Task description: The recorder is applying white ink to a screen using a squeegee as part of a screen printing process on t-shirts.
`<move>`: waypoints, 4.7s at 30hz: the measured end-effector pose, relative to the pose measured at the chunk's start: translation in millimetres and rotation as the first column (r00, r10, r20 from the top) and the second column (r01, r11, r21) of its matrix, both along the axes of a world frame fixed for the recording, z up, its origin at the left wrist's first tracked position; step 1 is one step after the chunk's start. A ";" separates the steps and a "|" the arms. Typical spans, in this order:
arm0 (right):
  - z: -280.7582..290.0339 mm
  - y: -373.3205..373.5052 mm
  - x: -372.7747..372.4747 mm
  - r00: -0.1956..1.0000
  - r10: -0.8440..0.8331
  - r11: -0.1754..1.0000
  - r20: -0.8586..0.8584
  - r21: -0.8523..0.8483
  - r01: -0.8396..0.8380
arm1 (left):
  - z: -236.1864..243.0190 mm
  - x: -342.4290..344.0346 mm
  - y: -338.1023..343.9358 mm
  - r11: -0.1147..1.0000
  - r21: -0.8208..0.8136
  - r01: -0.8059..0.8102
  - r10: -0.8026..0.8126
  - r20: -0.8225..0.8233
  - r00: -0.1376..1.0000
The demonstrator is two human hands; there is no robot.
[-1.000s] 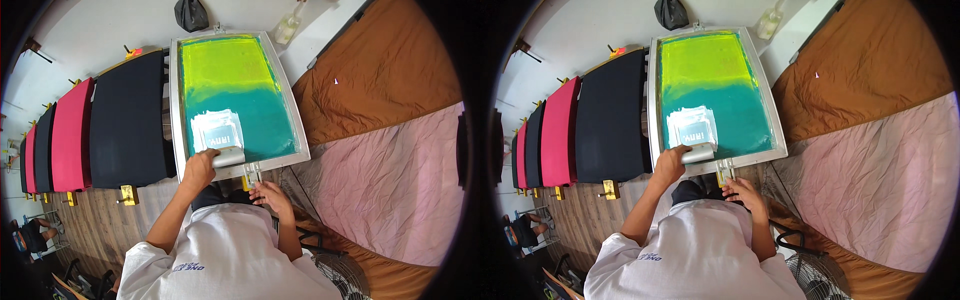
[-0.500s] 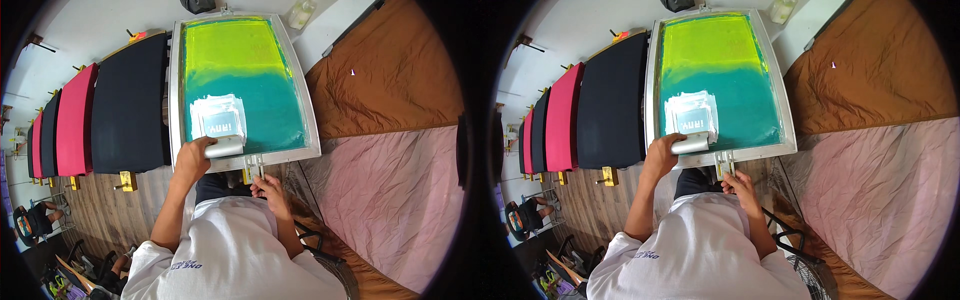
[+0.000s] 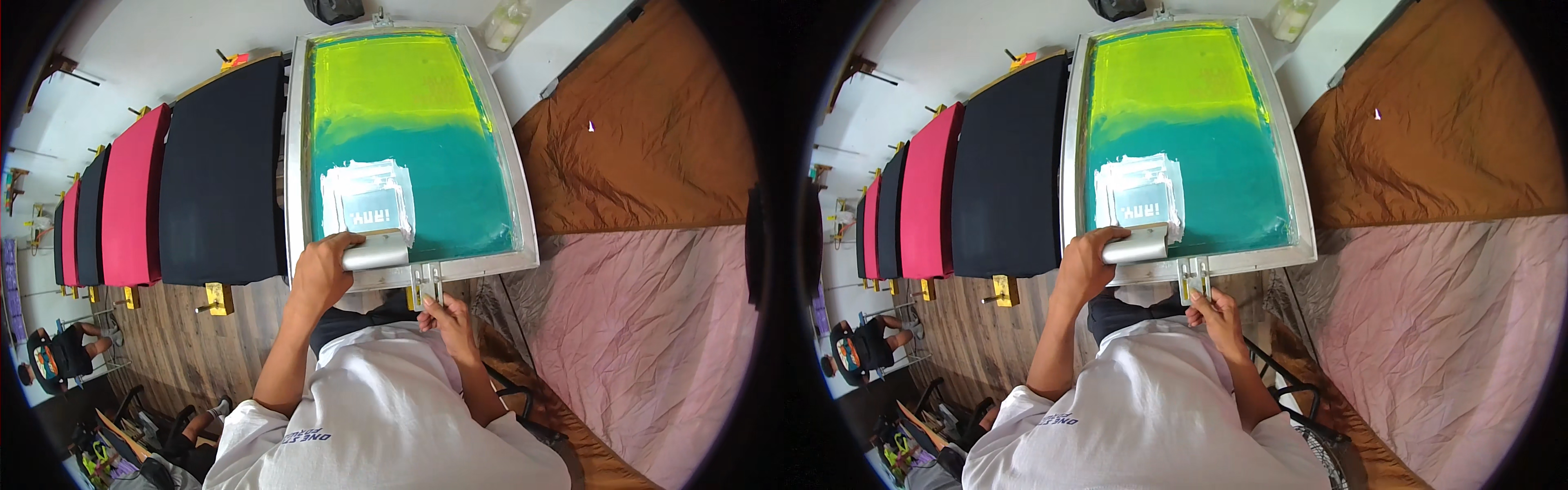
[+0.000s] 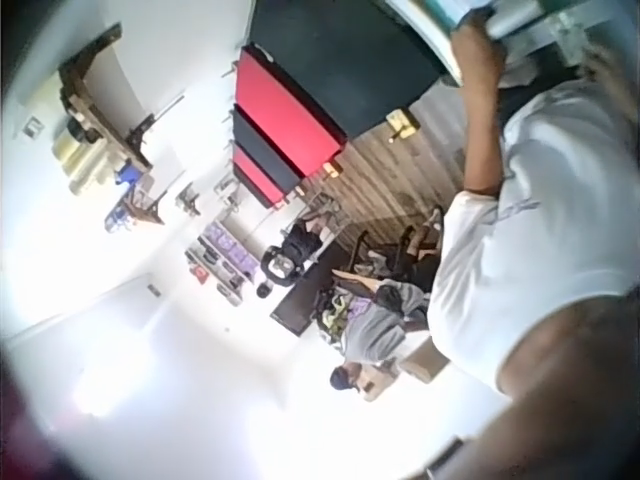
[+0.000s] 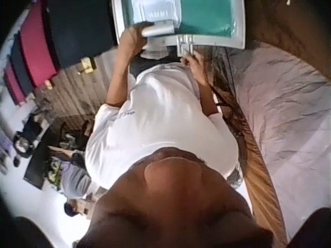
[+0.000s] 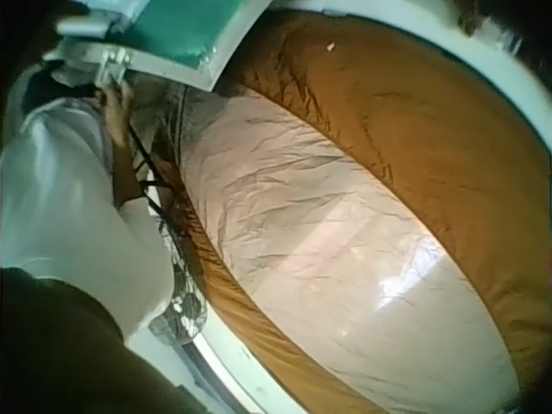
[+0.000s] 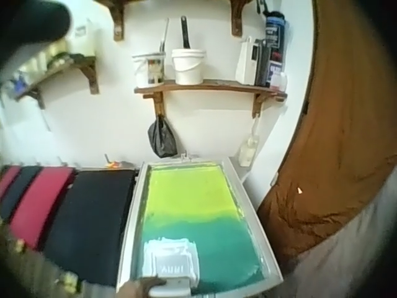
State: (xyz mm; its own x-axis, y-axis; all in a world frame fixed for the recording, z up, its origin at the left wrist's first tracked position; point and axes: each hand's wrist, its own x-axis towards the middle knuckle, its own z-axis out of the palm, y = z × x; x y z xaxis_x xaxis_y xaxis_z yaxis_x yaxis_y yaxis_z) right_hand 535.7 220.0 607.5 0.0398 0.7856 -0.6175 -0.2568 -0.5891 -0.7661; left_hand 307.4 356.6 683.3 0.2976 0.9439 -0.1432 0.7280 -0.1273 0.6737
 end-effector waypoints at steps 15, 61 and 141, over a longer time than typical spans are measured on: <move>3.2 2.6 -18.4 0.984 -0.172 0.985 0.039 0.029 0.170 | -3.8 -8.3 23.4 0.987 0.030 0.160 -0.159 -0.039 0.986; 3.8 3.8 -3.9 0.998 -0.016 1.000 0.057 0.014 0.016 | -1.5 -15.1 61.7 0.962 -0.149 0.228 -0.247 -0.124 0.961; 66.0 161.0 -75.9 0.124 0.351 0.429 0.928 -0.041 -0.903 | -11.2 -30.2 17.4 0.977 -0.091 0.194 -0.200 -0.062 0.978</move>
